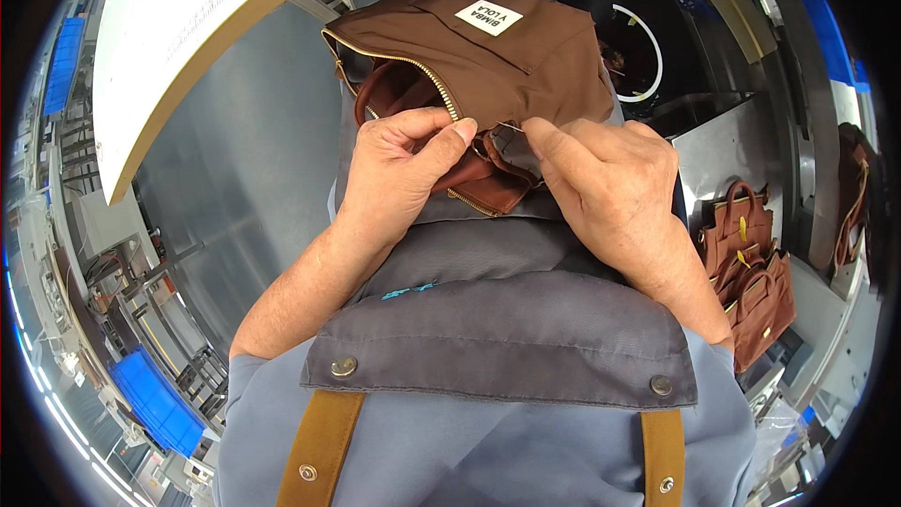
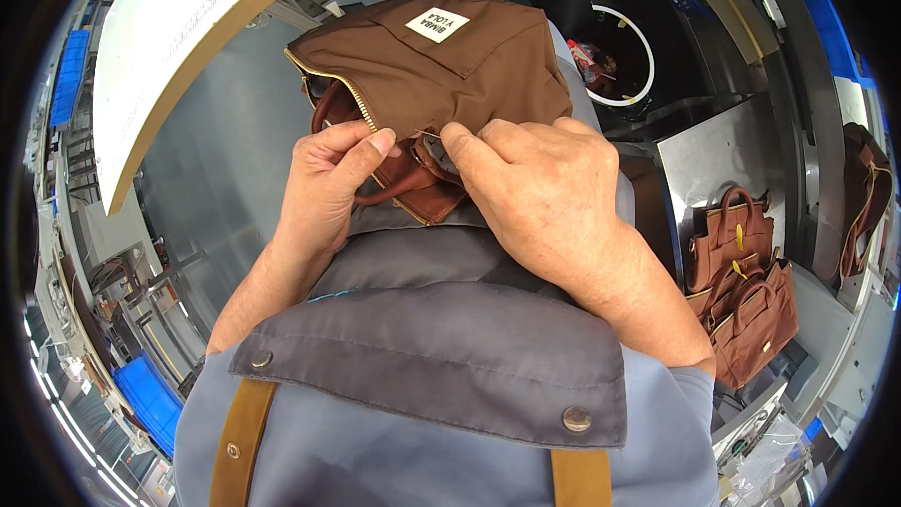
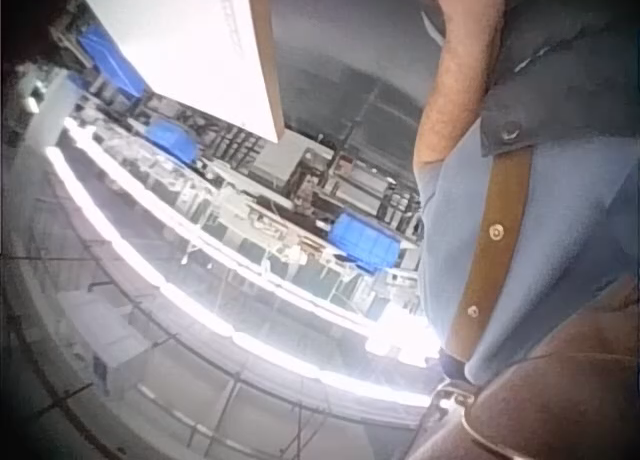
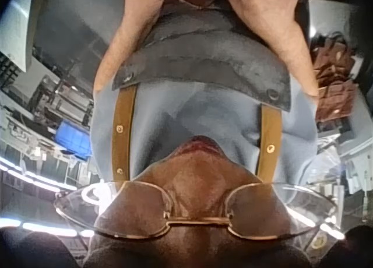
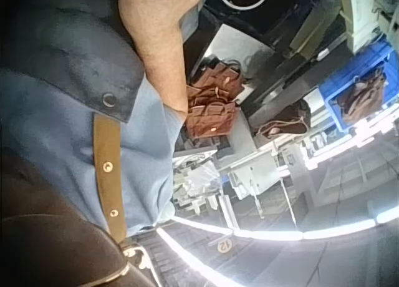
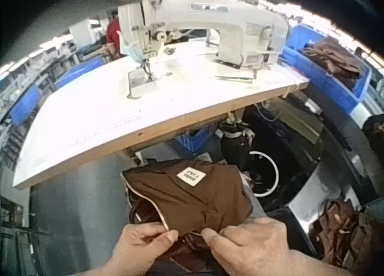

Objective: Hand-sewing a leather bag to repair or attach a component.

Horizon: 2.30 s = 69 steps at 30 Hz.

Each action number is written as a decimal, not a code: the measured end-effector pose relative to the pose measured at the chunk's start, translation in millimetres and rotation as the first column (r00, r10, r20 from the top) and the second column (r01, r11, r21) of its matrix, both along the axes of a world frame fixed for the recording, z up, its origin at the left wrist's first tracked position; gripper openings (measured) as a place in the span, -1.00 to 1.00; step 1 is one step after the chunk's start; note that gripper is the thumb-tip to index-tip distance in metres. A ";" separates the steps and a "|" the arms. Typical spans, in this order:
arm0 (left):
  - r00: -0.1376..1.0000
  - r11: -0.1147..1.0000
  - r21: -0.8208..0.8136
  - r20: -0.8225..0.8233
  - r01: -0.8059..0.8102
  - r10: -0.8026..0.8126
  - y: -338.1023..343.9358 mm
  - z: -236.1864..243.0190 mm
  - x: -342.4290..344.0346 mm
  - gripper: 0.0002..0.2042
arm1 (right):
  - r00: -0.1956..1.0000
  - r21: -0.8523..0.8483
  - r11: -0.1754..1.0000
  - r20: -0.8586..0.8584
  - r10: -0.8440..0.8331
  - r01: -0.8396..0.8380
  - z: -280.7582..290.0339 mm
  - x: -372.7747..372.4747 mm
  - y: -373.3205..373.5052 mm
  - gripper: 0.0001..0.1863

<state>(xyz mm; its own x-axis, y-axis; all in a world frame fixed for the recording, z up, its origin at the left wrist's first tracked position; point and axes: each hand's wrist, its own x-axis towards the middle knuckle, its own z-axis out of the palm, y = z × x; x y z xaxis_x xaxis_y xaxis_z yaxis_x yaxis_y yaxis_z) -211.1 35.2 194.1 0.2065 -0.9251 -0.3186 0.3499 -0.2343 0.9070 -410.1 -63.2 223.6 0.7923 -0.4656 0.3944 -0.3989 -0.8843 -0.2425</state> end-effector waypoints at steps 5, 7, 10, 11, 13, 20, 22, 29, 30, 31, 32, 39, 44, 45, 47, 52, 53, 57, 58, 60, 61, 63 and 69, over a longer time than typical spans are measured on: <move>1.000 1.000 0.021 0.025 -0.009 0.008 0.7 1.2 0.2 -0.82 | 0.997 -0.035 0.999 0.068 0.024 -0.022 -13.6 0.3 0.6 -0.70; 1.000 0.999 0.043 -0.006 -0.015 0.015 -0.4 -0.1 -0.2 -0.82 | 0.994 -0.016 1.000 0.103 0.023 -0.021 -19.7 0.3 1.7 -0.70; 0.998 0.998 0.052 -0.054 0.022 -0.019 -0.1 -5.6 2.3 -0.82 | 0.987 0.137 0.990 0.159 0.012 -0.034 -25.4 3.0 5.3 -0.80; 0.996 0.999 0.035 -0.089 0.010 -0.007 -0.2 -6.8 1.5 -0.82 | 0.980 0.178 0.984 0.197 -0.008 -0.028 -30.3 3.8 6.6 -0.80; 0.992 1.000 0.017 -0.126 -0.002 0.004 -0.4 -7.6 1.5 -0.82 | 0.972 0.219 0.975 0.233 -0.030 -0.023 -32.7 5.5 7.4 -0.80; 0.979 1.000 0.000 -0.200 0.031 -0.030 -1.7 -4.9 2.8 -0.82 | 0.942 0.431 0.892 0.336 -0.019 -0.136 -35.5 8.8 4.1 -0.91; 0.977 1.000 -0.014 -0.212 0.021 -0.023 -2.1 -2.0 1.0 -0.82 | 0.933 0.468 0.870 0.358 -0.025 -0.156 -35.9 10.4 4.5 -0.93; 0.982 0.999 -0.011 -0.185 0.045 -0.047 -2.2 -1.2 -0.6 -0.84 | 0.907 0.619 0.763 0.408 -0.108 -0.188 -41.8 11.4 6.8 -0.95; 0.985 0.999 -0.001 -0.169 0.047 -0.047 -2.4 -1.0 -0.9 -0.84 | 0.896 0.648 0.734 0.426 -0.126 -0.205 -42.1 11.6 7.1 -0.92; 0.984 0.999 -0.001 -0.170 0.049 -0.048 -2.5 -0.7 -2.6 -0.84 | 0.896 0.648 0.734 0.425 -0.127 -0.203 -41.8 11.7 7.6 -0.92; 0.990 0.998 0.029 -0.133 0.050 -0.046 -2.4 -0.1 -5.7 -0.84 | 0.836 0.723 0.650 0.491 -0.245 -0.234 -41.1 11.5 8.5 -0.91; 0.995 0.996 0.049 -0.060 0.080 -0.077 1.1 0.6 -4.5 -0.82 | 0.918 0.653 0.754 0.340 -0.203 -0.075 -28.9 4.0 -4.4 -0.91; 0.997 0.993 0.090 -0.018 0.078 -0.076 1.8 1.9 -3.6 -0.80 | 0.971 0.511 0.855 0.236 -0.036 -0.092 -5.5 0.1 -0.4 -0.91; 0.998 0.995 0.076 0.007 0.063 -0.063 2.6 1.8 -4.0 -0.79 | 0.971 0.511 0.855 0.234 -0.035 -0.092 -3.1 0.2 2.5 -0.91; 0.998 0.996 0.067 0.011 0.066 -0.067 3.6 0.8 -3.3 -0.79 | 0.988 0.490 0.871 0.150 -0.047 -0.033 0.4 1.2 6.7 -0.93; 0.998 0.997 0.028 0.014 0.068 -0.069 2.9 3.2 -5.3 -0.80 | 0.990 0.494 0.869 0.131 -0.052 -0.020 1.0 0.2 7.6 -0.92; 0.998 0.997 0.034 0.018 0.064 -0.065 3.2 3.8 -5.4 -0.80 | 0.991 0.484 0.875 0.125 -0.053 -0.014 1.5 0.4 8.1 -0.91; 0.999 0.998 0.054 0.023 0.034 -0.035 3.6 6.5 -7.2 -0.80 | 0.996 0.437 0.900 0.074 -0.048 0.011 6.5 0.5 9.0 -0.88; 0.999 0.998 0.054 0.024 0.033 -0.034 3.8 5.2 -6.3 -0.80 | 0.996 0.437 0.900 0.075 -0.047 0.010 6.2 0.7 9.0 -0.88; 0.995 0.997 0.040 0.079 0.060 -0.063 4.2 1.7 -4.2 -0.80 | 0.996 0.361 0.932 0.074 -0.040 0.011 5.6 0.7 9.4 -0.84; 0.995 0.997 0.040 0.079 0.062 -0.065 3.7 2.5 -5.0 -0.80 | 0.996 0.361 0.932 0.073 -0.043 0.013 5.9 0.3 9.5 -0.84; 0.996 0.998 0.045 0.081 0.034 -0.038 2.6 5.1 -7.5 -0.81 | 0.998 0.328 0.945 0.052 -0.030 0.012 6.7 0.0 9.1 -0.82; 0.993 0.999 0.010 0.116 0.037 -0.038 2.5 0.4 -7.1 -0.82 | 0.997 0.283 0.959 0.052 -0.054 0.037 7.9 2.0 13.4 -0.84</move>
